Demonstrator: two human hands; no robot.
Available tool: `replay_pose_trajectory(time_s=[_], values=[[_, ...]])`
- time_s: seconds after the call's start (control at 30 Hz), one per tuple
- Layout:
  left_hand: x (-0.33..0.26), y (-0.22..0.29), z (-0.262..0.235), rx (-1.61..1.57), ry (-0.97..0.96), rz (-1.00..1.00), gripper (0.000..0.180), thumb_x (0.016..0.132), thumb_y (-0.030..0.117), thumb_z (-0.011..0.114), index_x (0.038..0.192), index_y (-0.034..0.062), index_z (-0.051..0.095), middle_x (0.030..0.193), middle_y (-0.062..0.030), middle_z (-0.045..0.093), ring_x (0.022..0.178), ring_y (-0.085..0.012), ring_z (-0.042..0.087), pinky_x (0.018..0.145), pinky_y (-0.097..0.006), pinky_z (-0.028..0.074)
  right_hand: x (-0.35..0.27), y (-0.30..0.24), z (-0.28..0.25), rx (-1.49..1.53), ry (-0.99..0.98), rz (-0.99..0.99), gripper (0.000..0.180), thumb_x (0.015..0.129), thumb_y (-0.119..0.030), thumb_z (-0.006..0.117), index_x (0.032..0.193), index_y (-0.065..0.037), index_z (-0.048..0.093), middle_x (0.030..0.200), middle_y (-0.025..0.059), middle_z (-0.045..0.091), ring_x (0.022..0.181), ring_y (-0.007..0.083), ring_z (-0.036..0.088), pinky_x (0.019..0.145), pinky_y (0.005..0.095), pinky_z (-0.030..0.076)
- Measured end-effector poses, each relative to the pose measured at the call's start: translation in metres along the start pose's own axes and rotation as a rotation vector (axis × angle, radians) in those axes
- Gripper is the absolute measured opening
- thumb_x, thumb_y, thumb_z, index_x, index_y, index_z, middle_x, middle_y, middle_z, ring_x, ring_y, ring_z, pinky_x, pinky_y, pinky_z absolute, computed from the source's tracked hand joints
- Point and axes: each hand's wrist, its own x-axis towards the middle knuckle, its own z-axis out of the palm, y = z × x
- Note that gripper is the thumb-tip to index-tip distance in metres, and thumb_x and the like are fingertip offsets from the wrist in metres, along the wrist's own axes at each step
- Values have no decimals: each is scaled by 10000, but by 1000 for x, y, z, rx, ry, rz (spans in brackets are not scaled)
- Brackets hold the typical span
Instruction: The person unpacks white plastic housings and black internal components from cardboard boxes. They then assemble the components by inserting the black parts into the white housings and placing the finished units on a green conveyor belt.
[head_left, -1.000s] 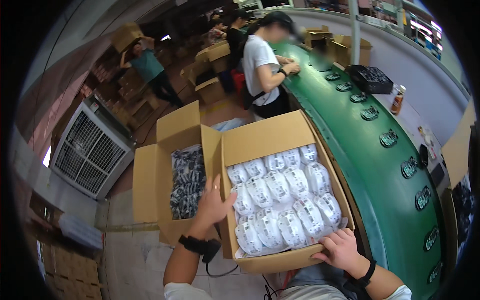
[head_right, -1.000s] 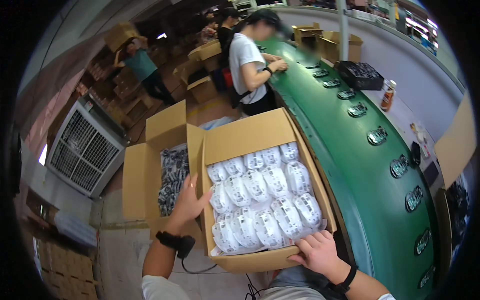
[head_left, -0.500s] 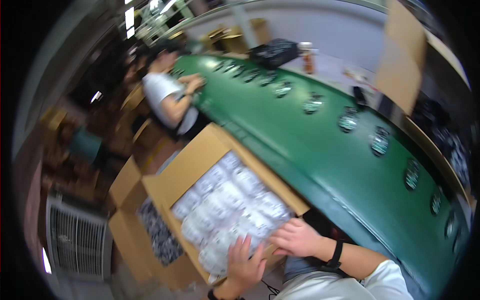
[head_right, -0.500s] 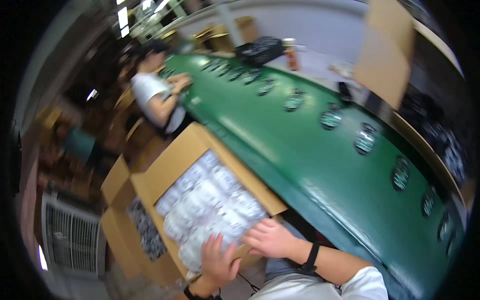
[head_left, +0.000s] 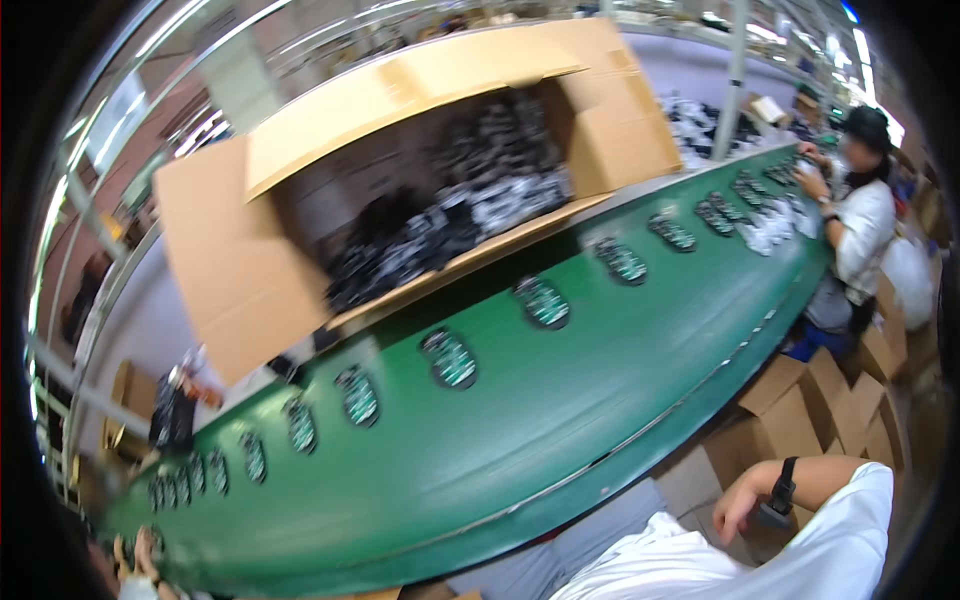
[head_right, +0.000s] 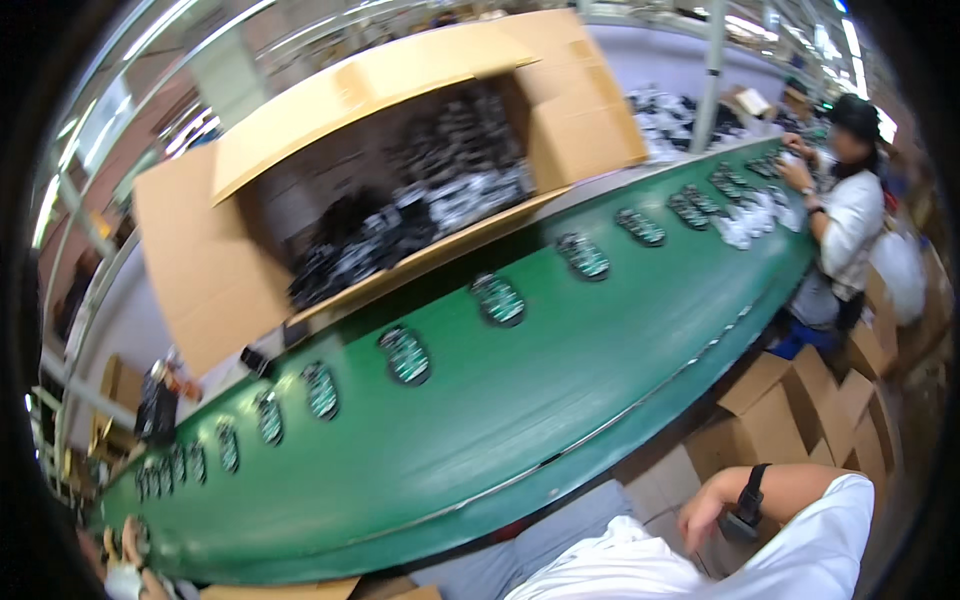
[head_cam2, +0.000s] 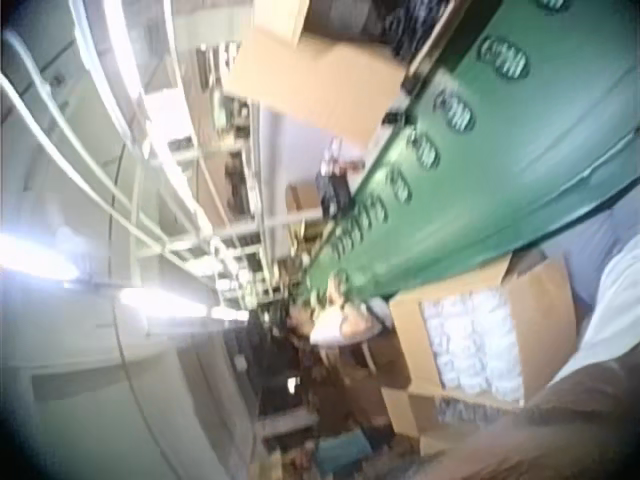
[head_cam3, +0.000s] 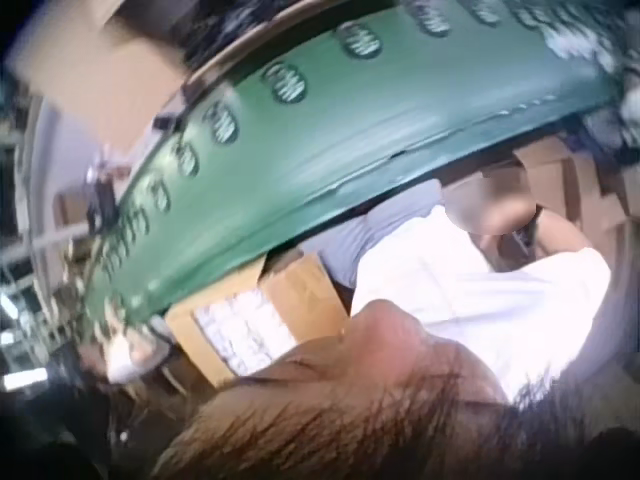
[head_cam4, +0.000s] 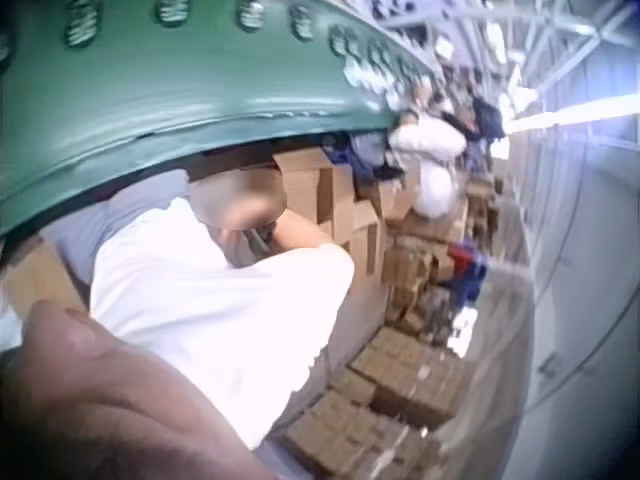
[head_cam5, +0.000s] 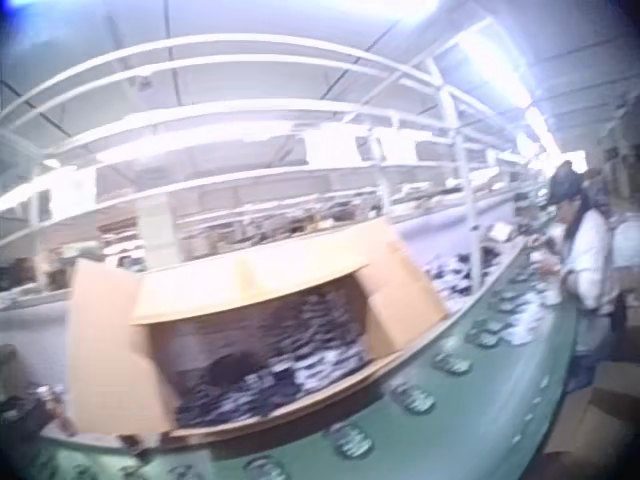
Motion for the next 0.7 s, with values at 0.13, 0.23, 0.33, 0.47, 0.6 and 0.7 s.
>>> replay_pose_trajectory(time_s=[0.13,0.23,0.33,0.47,0.6,0.7], values=[[98,48,12,45,-145,68,356,1024,311,599,1114,-18,698,915,-134,703,822,-246,680,757,-362,548,68,71,67,475,-383,59,660,872,-515,699,1376,-99,611,1281,107,671,1072,250,647,915,422,519],[149,74,24,52,-182,81,354,1022,308,600,1119,-18,697,921,-136,704,831,-249,682,765,-363,548,-19,28,55,762,-510,-381,656,861,-471,740,1372,-79,616,1276,123,686,1082,228,655,935,425,515],[193,96,32,50,-257,68,353,1020,306,602,1124,-19,695,928,-138,706,840,-252,683,773,-363,548,-29,4,39,827,-301,-453,642,867,-451,734,1373,-76,612,1266,121,683,1076,226,652,931,420,515],[229,120,29,38,-293,29,353,1017,302,604,1131,-19,693,936,-141,708,853,-257,686,784,-364,548,-62,-13,4,848,-174,-382,623,876,-424,726,1375,-72,607,1253,119,679,1069,224,649,925,414,514],[245,144,19,40,-300,8,352,1014,299,607,1138,-20,691,945,-144,710,865,-262,688,795,-365,549,-91,-27,-23,843,-81,-333,605,884,-397,719,1377,-68,602,1240,117,675,1061,222,645,919,409,513],[252,139,12,37,-295,3,352,1013,296,608,1143,-20,689,951,-146,711,874,-265,690,803,-365,549,-99,-36,-37,824,7,-313,591,890,-377,713,1379,-65,599,1230,116,672,1055,221,643,915,404,512]])
